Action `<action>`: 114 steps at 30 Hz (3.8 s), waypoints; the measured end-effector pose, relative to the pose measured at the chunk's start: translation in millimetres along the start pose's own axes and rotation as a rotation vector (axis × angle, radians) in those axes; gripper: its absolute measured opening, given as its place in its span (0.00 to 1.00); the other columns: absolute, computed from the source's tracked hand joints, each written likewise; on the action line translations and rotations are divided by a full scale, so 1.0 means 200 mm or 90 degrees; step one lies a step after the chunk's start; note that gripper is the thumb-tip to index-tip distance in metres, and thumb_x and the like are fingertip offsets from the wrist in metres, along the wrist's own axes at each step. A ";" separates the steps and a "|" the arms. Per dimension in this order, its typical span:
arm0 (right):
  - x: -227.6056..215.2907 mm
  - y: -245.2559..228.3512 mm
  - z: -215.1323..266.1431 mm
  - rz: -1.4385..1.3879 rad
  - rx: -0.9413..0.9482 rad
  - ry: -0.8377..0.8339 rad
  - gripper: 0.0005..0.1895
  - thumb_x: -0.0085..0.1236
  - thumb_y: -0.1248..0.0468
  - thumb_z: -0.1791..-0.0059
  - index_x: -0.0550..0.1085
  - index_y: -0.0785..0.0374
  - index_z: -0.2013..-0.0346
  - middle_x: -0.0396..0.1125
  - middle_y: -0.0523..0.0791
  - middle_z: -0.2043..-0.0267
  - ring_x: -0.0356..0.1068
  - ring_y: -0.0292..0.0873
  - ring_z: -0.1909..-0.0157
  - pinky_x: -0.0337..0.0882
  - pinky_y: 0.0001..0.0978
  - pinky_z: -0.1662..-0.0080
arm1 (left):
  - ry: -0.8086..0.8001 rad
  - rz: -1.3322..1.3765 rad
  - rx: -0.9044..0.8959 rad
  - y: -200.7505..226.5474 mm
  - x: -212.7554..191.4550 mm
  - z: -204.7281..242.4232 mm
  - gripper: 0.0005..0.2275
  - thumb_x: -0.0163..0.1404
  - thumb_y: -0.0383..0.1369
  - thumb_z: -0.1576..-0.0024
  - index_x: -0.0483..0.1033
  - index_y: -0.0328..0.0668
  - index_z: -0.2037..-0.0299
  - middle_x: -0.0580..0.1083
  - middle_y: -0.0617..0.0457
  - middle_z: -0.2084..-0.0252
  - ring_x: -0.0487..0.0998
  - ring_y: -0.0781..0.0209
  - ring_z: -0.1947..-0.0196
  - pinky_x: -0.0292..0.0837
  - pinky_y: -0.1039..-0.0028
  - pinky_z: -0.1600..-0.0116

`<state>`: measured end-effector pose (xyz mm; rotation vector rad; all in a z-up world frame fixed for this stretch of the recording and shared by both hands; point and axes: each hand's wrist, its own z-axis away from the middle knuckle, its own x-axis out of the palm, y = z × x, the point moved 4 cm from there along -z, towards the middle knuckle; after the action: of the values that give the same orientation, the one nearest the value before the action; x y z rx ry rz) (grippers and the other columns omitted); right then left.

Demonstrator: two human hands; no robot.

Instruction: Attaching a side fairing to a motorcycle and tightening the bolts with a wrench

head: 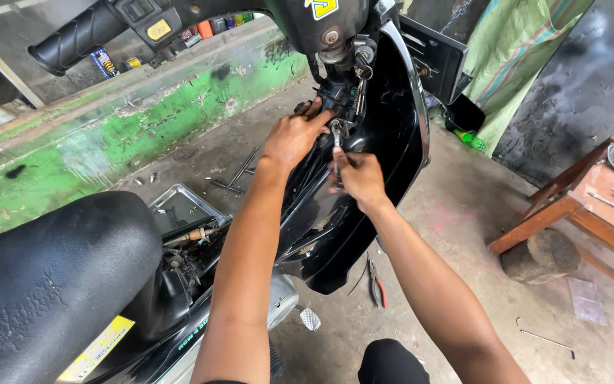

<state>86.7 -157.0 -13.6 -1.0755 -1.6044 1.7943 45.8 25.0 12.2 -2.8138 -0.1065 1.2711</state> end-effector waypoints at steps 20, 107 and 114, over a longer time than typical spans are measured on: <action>-0.06 0.06 -0.03 0.032 -0.066 0.022 0.17 0.52 0.51 0.44 0.81 0.53 0.71 0.73 0.42 0.82 0.74 0.38 0.83 0.73 0.22 0.77 | -0.022 -0.003 -0.044 0.04 -0.03 0.02 0.15 0.43 0.47 0.33 0.69 0.65 0.38 0.72 0.46 0.36 0.75 0.41 0.41 0.81 0.44 0.56; -0.30 -0.19 -0.01 0.500 -0.353 0.224 0.21 0.54 0.44 0.44 0.82 0.57 0.59 0.75 0.53 0.69 0.78 0.61 0.62 0.79 0.54 0.60 | -0.054 0.039 -0.162 0.12 -0.11 0.03 0.16 0.40 0.50 0.33 0.66 0.73 0.36 0.65 0.57 0.30 0.72 0.42 0.37 0.79 0.40 0.50; -0.20 -0.10 0.00 0.355 -0.236 0.211 0.21 0.53 0.46 0.45 0.82 0.59 0.63 0.75 0.57 0.71 0.77 0.65 0.61 0.77 0.57 0.59 | -0.060 0.037 -0.175 0.10 -0.04 0.04 0.17 0.40 0.51 0.33 0.64 0.74 0.34 0.64 0.58 0.28 0.71 0.43 0.36 0.79 0.40 0.50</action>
<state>106.0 -185.7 14.7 -2.0386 -1.5567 1.5313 35.6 4.5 12.2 -3.0008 -0.2216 1.5098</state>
